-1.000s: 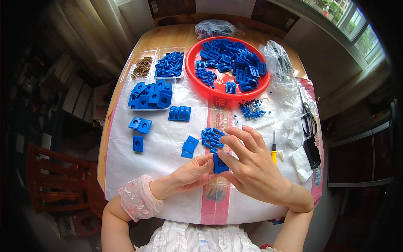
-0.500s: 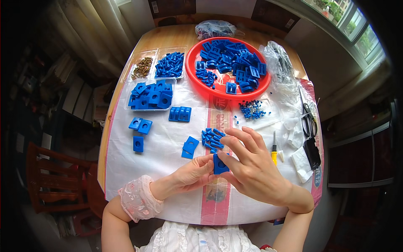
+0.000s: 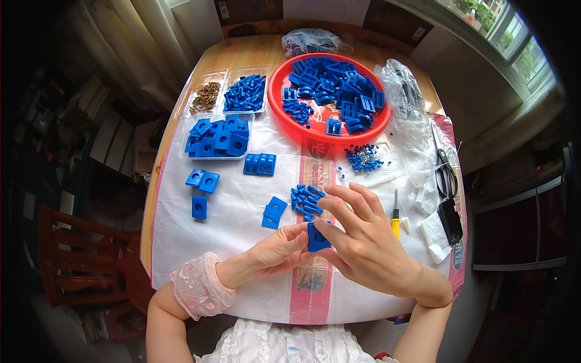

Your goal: Assembling blue plastic fixture components by inserting small pins and applying adhesive.

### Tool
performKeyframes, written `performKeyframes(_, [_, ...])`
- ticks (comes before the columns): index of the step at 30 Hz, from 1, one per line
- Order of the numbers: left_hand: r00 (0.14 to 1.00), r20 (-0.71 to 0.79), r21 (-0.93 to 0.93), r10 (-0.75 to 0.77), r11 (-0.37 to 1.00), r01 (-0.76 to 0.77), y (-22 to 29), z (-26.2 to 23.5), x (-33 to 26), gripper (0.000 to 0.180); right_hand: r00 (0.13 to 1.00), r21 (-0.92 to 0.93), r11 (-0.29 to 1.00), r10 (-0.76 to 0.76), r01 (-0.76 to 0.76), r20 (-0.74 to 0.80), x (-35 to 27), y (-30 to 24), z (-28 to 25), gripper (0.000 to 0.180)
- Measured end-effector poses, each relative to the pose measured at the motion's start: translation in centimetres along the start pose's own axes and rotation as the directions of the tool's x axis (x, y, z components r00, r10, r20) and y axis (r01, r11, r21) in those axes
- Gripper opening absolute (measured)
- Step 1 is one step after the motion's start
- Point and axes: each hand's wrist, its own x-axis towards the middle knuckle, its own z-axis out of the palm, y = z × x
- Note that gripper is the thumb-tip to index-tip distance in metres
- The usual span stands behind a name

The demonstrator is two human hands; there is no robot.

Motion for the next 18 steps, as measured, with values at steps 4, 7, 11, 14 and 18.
performKeyframes(4, [1.0, -0.008, -0.009, 0.001, 1.0, -0.001, -0.07, -0.12, 0.02, 0.048, 1.0, -0.005, 1.0, -0.001, 0.001, 0.003, 0.0, -0.03, -0.03, 0.028])
performKeyframes(7, [1.0, -0.009, 0.004, -0.003, 1.0, 0.003, 0.18, 0.24, -0.1, 0.048, 1.0, -0.009, 1.0, 0.001, -0.001, 0.003, 0.01, -0.03, -0.01, 0.028])
performKeyframes(11, [1.0, -0.004, 0.004, -0.004, 1.0, 0.004, 0.03, -0.03, -0.03, 0.049, 1.0, -0.007, 1.0, 0.003, -0.003, 0.003, 0.01, -0.09, -0.04, 0.029])
performKeyframes(14, [1.0, 0.0, 0.002, -0.003, 1.0, 0.003, 0.01, -0.1, -0.1, 0.049, 1.0, 0.002, 1.0, 0.002, -0.002, -0.001, 0.06, -0.1, -0.02, 0.029])
performKeyframes(18, [1.0, -0.002, 0.005, -0.004, 1.0, 0.004, -0.02, -0.1, -0.13, 0.049, 1.0, 0.004, 1.0, -0.002, 0.002, 0.003, 0.04, -0.06, -0.07, 0.03])
